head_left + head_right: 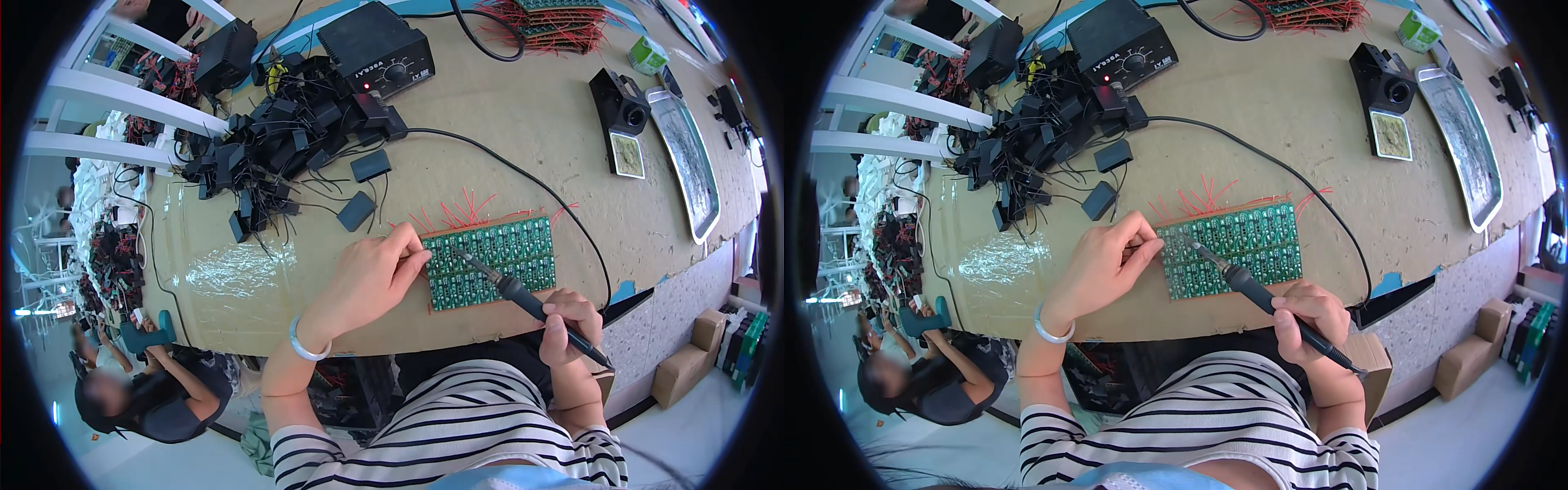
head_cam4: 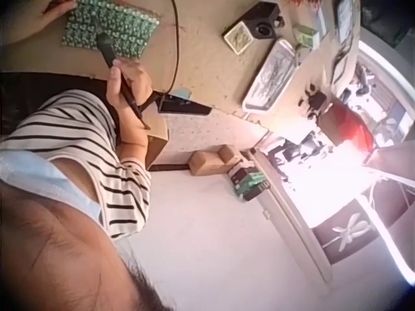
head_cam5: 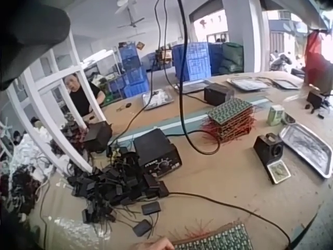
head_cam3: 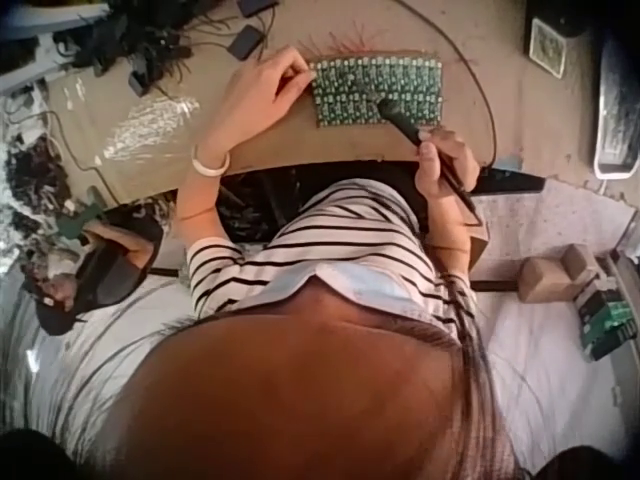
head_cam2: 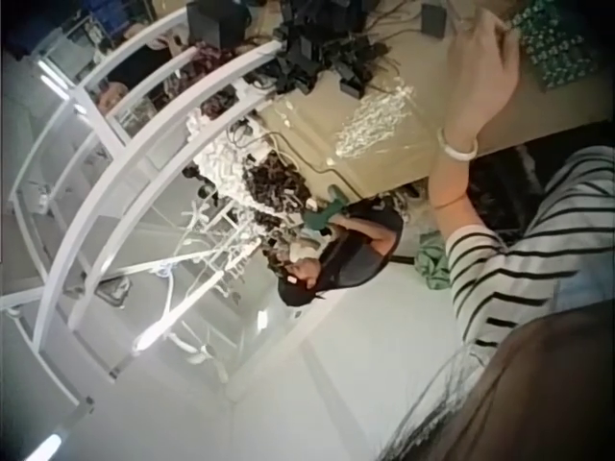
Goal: Soldering components and wires onto a printed circuit board.
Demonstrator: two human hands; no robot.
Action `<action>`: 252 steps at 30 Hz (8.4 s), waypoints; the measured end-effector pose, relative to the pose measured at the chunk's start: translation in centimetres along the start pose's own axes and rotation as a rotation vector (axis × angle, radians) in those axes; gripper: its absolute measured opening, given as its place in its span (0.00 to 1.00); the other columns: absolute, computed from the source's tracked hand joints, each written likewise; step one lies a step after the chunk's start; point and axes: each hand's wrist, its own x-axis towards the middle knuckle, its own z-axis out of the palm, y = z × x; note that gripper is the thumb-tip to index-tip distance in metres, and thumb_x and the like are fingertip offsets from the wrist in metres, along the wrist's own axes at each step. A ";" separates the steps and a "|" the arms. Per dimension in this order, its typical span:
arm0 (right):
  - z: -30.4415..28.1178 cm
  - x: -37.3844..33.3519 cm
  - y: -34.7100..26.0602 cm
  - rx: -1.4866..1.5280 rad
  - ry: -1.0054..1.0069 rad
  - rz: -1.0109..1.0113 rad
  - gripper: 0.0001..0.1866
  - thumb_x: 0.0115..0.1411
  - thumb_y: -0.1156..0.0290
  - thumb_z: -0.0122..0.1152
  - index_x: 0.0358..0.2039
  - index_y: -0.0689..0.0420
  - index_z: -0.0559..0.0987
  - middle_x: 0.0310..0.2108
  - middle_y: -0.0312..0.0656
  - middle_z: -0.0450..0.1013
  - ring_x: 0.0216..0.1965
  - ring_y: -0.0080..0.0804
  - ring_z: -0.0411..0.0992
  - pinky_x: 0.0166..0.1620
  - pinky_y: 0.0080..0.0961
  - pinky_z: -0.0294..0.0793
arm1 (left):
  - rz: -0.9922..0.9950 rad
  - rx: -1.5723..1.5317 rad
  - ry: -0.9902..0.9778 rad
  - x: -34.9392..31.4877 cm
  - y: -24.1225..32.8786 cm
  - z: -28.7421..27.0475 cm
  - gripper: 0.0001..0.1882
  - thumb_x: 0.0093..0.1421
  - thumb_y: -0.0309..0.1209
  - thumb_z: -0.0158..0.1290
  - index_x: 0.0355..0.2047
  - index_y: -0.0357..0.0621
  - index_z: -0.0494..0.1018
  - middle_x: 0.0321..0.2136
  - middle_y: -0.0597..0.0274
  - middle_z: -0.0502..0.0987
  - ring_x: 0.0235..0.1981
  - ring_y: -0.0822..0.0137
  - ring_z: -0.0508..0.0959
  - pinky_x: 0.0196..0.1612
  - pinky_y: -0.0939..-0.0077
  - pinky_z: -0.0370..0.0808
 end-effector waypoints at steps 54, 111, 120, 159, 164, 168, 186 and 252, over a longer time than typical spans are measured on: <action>0.0 0.0 -1.7 -0.239 -0.393 -0.250 0.11 0.49 0.81 0.67 0.34 0.61 0.78 0.24 0.39 0.74 0.20 0.32 0.74 0.23 0.26 0.75 | 0.047 0.146 0.408 -3.4 1.0 4.7 0.06 0.53 0.22 0.63 0.31 0.42 0.79 0.28 0.63 0.77 0.23 0.65 0.78 0.26 0.73 0.75; -0.5 -1.2 -0.6 -0.083 -0.023 -0.056 0.04 0.57 0.81 0.58 0.34 0.62 0.74 0.23 0.42 0.74 0.18 0.32 0.73 0.23 0.26 0.74 | 0.214 0.150 0.196 -1.6 1.5 0.6 0.20 0.53 0.14 0.55 0.48 0.37 0.78 0.33 0.57 0.71 0.33 0.65 0.76 0.31 0.71 0.74; 0.9 -0.2 0.1 -0.145 -0.058 -0.117 0.02 0.61 0.79 0.55 0.33 0.64 0.72 0.20 0.42 0.72 0.17 0.28 0.70 0.24 0.25 0.73 | 0.230 0.294 0.265 -1.0 0.8 1.3 0.11 0.53 0.19 0.62 0.37 0.42 0.81 0.29 0.65 0.73 0.26 0.68 0.78 0.29 0.73 0.75; -1.0 -1.2 -1.7 -0.174 0.012 -0.049 0.07 0.67 0.71 0.53 0.34 0.61 0.70 0.21 0.39 0.68 0.16 0.26 0.68 0.23 0.24 0.70 | 0.191 0.268 0.279 -0.8 0.5 1.8 0.06 0.58 0.24 0.62 0.36 0.45 0.81 0.30 0.66 0.75 0.23 0.67 0.77 0.27 0.73 0.74; -1.1 -1.4 -1.7 -0.167 0.010 -0.046 0.08 0.67 0.70 0.53 0.34 0.61 0.70 0.21 0.38 0.68 0.17 0.25 0.68 0.24 0.24 0.70 | 0.199 0.215 0.329 -1.2 0.2 1.9 0.10 0.57 0.24 0.63 0.40 0.43 0.80 0.34 0.62 0.75 0.31 0.63 0.78 0.33 0.69 0.76; -1.5 -1.7 -1.8 -0.175 -0.003 -0.031 0.08 0.68 0.69 0.53 0.35 0.60 0.70 0.22 0.38 0.68 0.17 0.25 0.68 0.24 0.24 0.69 | 0.301 0.188 0.353 -2.3 0.0 1.1 0.12 0.57 0.22 0.63 0.42 0.38 0.79 0.43 0.57 0.75 0.40 0.56 0.78 0.41 0.65 0.77; -1.0 -2.3 -1.7 -0.132 -0.098 -0.037 0.07 0.53 0.83 0.61 0.33 0.62 0.74 0.23 0.42 0.74 0.18 0.34 0.73 0.23 0.28 0.74 | 0.413 0.326 0.239 -2.0 -0.1 2.7 0.12 0.50 0.20 0.60 0.38 0.39 0.78 0.35 0.61 0.73 0.35 0.60 0.76 0.38 0.66 0.74; -2.4 -2.2 -3.3 -0.186 0.054 -0.033 0.03 0.59 0.78 0.57 0.34 0.59 0.73 0.21 0.39 0.71 0.18 0.31 0.72 0.24 0.27 0.75 | 0.331 -0.573 0.336 1.5 -3.6 -2.7 0.11 0.67 0.21 0.50 0.45 0.44 0.80 0.38 0.59 0.78 0.40 0.67 0.81 0.42 0.77 0.77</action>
